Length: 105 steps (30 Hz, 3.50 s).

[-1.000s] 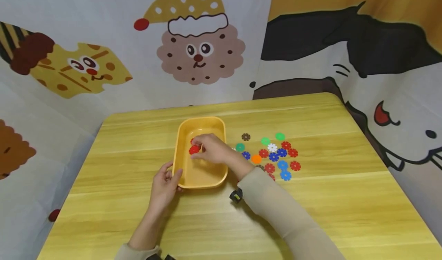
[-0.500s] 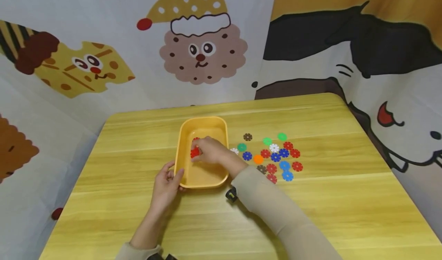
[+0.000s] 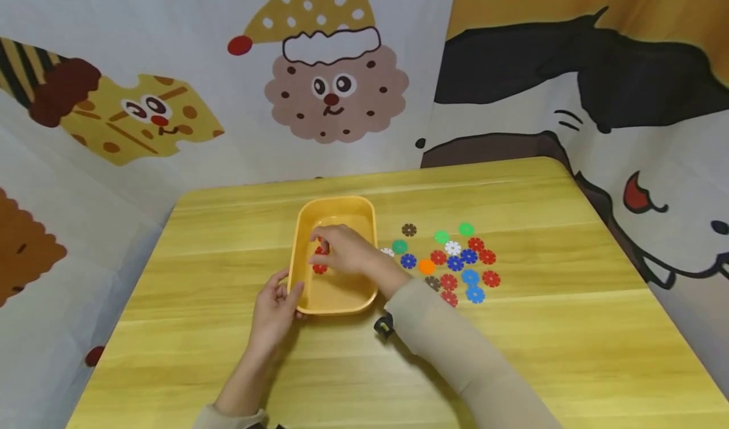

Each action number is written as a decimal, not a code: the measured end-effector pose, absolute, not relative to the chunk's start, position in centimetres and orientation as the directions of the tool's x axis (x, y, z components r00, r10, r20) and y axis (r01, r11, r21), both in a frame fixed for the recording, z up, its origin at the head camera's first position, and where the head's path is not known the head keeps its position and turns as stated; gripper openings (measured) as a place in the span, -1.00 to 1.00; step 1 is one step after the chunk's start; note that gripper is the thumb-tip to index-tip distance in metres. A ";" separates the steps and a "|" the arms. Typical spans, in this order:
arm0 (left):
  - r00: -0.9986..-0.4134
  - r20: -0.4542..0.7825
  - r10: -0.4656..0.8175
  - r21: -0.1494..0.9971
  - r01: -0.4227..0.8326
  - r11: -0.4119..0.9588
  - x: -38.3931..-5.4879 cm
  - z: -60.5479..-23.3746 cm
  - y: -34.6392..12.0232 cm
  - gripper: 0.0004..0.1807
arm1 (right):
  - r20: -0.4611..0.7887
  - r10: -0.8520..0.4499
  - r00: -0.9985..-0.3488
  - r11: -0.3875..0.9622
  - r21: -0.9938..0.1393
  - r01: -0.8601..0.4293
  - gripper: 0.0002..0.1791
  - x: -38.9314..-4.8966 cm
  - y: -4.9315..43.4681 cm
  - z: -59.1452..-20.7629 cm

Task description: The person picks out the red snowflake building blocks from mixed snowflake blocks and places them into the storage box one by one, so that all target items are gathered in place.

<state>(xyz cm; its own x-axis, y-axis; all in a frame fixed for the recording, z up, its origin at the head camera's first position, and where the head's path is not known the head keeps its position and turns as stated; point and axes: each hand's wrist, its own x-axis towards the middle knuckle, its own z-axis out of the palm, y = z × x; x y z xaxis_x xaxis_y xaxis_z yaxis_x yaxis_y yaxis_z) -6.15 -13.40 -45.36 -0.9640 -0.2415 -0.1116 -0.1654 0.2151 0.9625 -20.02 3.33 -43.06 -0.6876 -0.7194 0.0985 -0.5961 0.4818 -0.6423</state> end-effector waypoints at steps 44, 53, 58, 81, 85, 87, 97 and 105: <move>-0.955 -0.123 -0.270 0.939 -0.200 0.280 -6.2 -45.3 -13.5 -0.48 | 0.307 -0.566 -0.765 0.386 -0.722 -0.575 -0.85 -17.3 13.4 -43.4; -0.959 -0.134 -0.251 0.946 -0.199 0.255 -6.2 -45.3 -13.5 -0.46 | 0.245 -0.563 -0.789 0.436 -0.723 -0.536 -0.87 -16.9 14.9 -44.2; -0.960 -0.135 -0.245 0.953 -0.194 0.232 -6.2 -45.3 -13.5 -0.46 | 0.182 -0.563 -0.806 0.484 -0.718 -0.500 -0.92 -16.8 15.6 -44.5; -0.959 -0.120 -0.257 0.957 -0.180 0.227 -6.1 -45.5 -13.3 -0.51 | 0.020 -0.707 -0.707 0.501 -0.691 -0.521 -0.72 -15.3 18.8 -45.2; -0.958 -0.125 -0.259 0.957 -0.185 0.222 -6.0 -45.5 -13.4 -0.50 | -0.084 -0.719 -0.690 0.530 -0.709 -0.466 -0.63 -15.0 18.9 -45.1; -0.957 -0.130 -0.258 0.958 -0.189 0.217 -6.0 -45.5 -13.4 -0.50 | -0.135 -0.720 -0.680 0.548 -0.712 -0.439 -0.60 -14.9 18.9 -45.0; -0.958 -0.132 -0.255 0.960 -0.188 0.208 -6.0 -45.4 -13.4 -0.50 | -0.138 -0.718 -0.683 0.577 -0.666 -0.472 -0.69 -14.8 18.9 -45.0; -0.958 -0.131 -0.257 0.959 -0.188 0.211 -6.0 -45.4 -13.4 -0.49 | -0.167 -0.730 -0.662 0.567 -0.689 -0.452 -0.74 -15.0 18.8 -44.9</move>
<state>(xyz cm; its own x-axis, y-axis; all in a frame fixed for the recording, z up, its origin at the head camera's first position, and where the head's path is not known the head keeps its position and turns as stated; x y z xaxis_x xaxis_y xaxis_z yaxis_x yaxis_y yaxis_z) -6.04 -13.40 -45.43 -0.9576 -0.2568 -0.1309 -0.1877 0.2111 0.9593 -14.95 18.82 -44.90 -0.6624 -0.7304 -0.1666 -0.4515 0.5667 -0.6891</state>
